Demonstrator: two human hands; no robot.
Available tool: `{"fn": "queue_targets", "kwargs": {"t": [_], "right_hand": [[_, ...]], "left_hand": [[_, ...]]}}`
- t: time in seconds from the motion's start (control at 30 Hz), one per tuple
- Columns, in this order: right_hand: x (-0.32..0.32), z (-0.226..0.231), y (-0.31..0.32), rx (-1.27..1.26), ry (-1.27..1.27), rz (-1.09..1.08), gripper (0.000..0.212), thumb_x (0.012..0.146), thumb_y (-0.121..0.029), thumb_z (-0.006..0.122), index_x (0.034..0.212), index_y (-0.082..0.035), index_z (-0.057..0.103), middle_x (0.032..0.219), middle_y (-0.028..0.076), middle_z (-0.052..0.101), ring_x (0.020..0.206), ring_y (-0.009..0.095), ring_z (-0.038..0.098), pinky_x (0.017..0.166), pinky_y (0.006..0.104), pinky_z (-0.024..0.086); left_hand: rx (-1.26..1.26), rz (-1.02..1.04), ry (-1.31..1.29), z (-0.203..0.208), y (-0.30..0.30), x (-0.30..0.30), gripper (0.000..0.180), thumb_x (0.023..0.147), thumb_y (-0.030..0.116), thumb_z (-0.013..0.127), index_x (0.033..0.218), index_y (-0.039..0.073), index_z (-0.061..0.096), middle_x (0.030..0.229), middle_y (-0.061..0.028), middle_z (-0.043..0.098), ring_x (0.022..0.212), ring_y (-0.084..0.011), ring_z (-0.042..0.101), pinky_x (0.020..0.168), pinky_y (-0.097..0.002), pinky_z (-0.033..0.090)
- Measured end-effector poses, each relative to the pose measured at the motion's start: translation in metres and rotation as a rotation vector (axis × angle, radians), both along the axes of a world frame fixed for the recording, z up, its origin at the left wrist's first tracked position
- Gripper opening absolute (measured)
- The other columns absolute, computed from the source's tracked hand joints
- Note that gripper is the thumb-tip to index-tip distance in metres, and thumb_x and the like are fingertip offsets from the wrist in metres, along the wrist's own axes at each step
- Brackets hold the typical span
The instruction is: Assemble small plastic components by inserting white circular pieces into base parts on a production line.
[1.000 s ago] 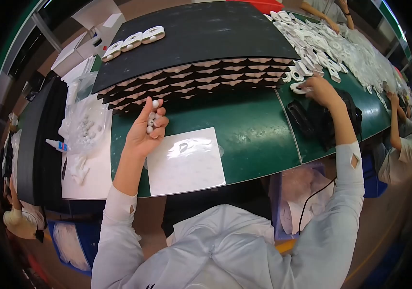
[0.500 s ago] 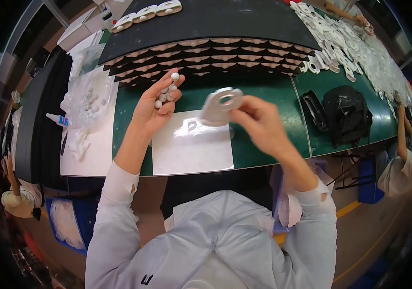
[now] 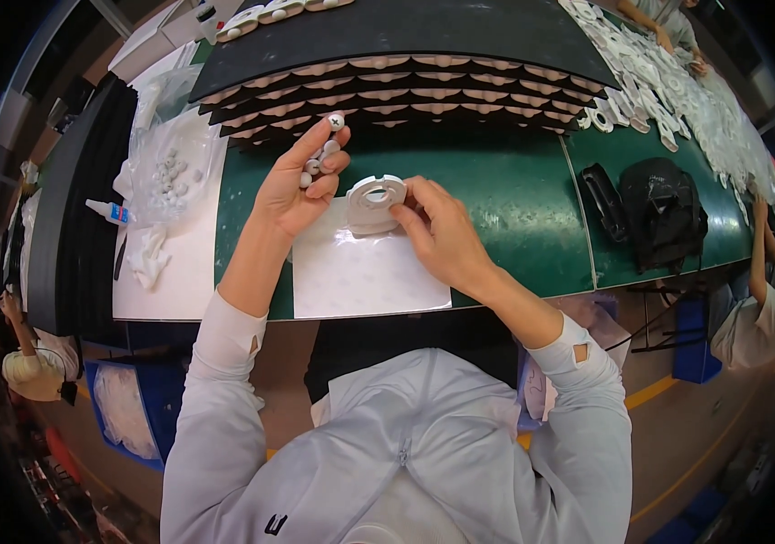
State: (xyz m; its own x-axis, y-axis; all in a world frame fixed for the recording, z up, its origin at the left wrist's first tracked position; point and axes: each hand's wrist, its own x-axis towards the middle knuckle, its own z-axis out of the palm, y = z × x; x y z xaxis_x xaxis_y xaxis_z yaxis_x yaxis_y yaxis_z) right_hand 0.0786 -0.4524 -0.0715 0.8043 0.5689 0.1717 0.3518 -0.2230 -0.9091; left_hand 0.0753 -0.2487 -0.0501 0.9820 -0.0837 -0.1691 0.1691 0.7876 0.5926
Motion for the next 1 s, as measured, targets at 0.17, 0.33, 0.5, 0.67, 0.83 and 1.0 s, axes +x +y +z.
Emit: {"fn": "queue_targets", "kwargs": {"t": [0.17, 0.33, 0.5, 0.67, 0.83, 1.0], "right_hand": [[-0.001, -0.002, 0.0, 0.099, 0.063, -0.04, 0.01, 0.087, -0.006, 0.05, 0.094, -0.001, 0.051, 0.079, 0.002, 0.055, 0.071, 0.007, 0.049, 0.063, 0.0212, 0.041], [-0.005, 0.003, 0.001, -0.039, -0.243, -0.009, 0.01, 0.084, -0.003, 0.054, 0.093, 0.0, 0.053, 0.078, 0.004, 0.052, 0.066, 0.009, 0.048, 0.056, 0.0223, 0.038], [-0.005, 0.0, 0.006, -0.033, -0.274, 0.029, 0.013, 0.083, -0.003, 0.055, 0.095, -0.001, 0.054, 0.08, 0.005, 0.053, 0.066, 0.011, 0.05, 0.057, 0.0217, 0.039], [0.006, 0.005, -0.002, 0.257, 0.272, 0.061, 0.015, 0.087, -0.007, 0.051, 0.102, -0.004, 0.052, 0.092, 0.004, 0.057, 0.076, 0.012, 0.054, 0.067, 0.0223, 0.042], [0.019, 0.003, -0.015, 0.736, 0.76, 0.171, 0.02, 0.09, -0.011, 0.048, 0.11, -0.008, 0.048, 0.107, 0.006, 0.054, 0.1, 0.014, 0.052, 0.087, 0.0279, 0.043], [0.027, 0.01, -0.022, 0.792, 0.667, 0.212, 0.019, 0.087, -0.008, 0.053, 0.105, -0.009, 0.049, 0.108, 0.007, 0.054, 0.101, 0.016, 0.052, 0.089, 0.0287, 0.042]], "left_hand": [[0.044, 0.006, -0.026, 0.003, -0.002, -0.001, 0.029, 0.079, 0.012, 0.064, 0.106, 0.008, 0.055, 0.095, -0.0034, 0.054, 0.063, -0.0052, 0.044, 0.037, -0.0142, 0.026], [0.07, 0.001, -0.038, 0.002, -0.002, 0.0, 0.031, 0.078, 0.01, 0.064, 0.108, 0.007, 0.054, 0.097, -0.0033, 0.054, 0.063, -0.0045, 0.045, 0.037, -0.014, 0.026], [0.096, -0.001, -0.032, 0.002, -0.003, 0.0, 0.029, 0.08, 0.013, 0.063, 0.107, 0.008, 0.054, 0.096, -0.0026, 0.054, 0.063, -0.0038, 0.044, 0.037, -0.0137, 0.025], [0.124, -0.005, -0.024, 0.004, -0.006, -0.002, 0.025, 0.081, 0.017, 0.063, 0.102, 0.008, 0.054, 0.093, -0.0017, 0.054, 0.062, -0.0036, 0.043, 0.037, -0.0135, 0.024], [0.179, -0.069, -0.055, 0.003, -0.009, -0.004, 0.023, 0.08, 0.015, 0.064, 0.1, 0.008, 0.054, 0.09, -0.0015, 0.055, 0.062, -0.0037, 0.043, 0.037, -0.0133, 0.025], [0.236, -0.126, -0.095, 0.003, -0.014, -0.005, 0.03, 0.078, 0.011, 0.065, 0.106, 0.007, 0.055, 0.091, -0.004, 0.059, 0.061, -0.0042, 0.043, 0.037, -0.0128, 0.025]]}}
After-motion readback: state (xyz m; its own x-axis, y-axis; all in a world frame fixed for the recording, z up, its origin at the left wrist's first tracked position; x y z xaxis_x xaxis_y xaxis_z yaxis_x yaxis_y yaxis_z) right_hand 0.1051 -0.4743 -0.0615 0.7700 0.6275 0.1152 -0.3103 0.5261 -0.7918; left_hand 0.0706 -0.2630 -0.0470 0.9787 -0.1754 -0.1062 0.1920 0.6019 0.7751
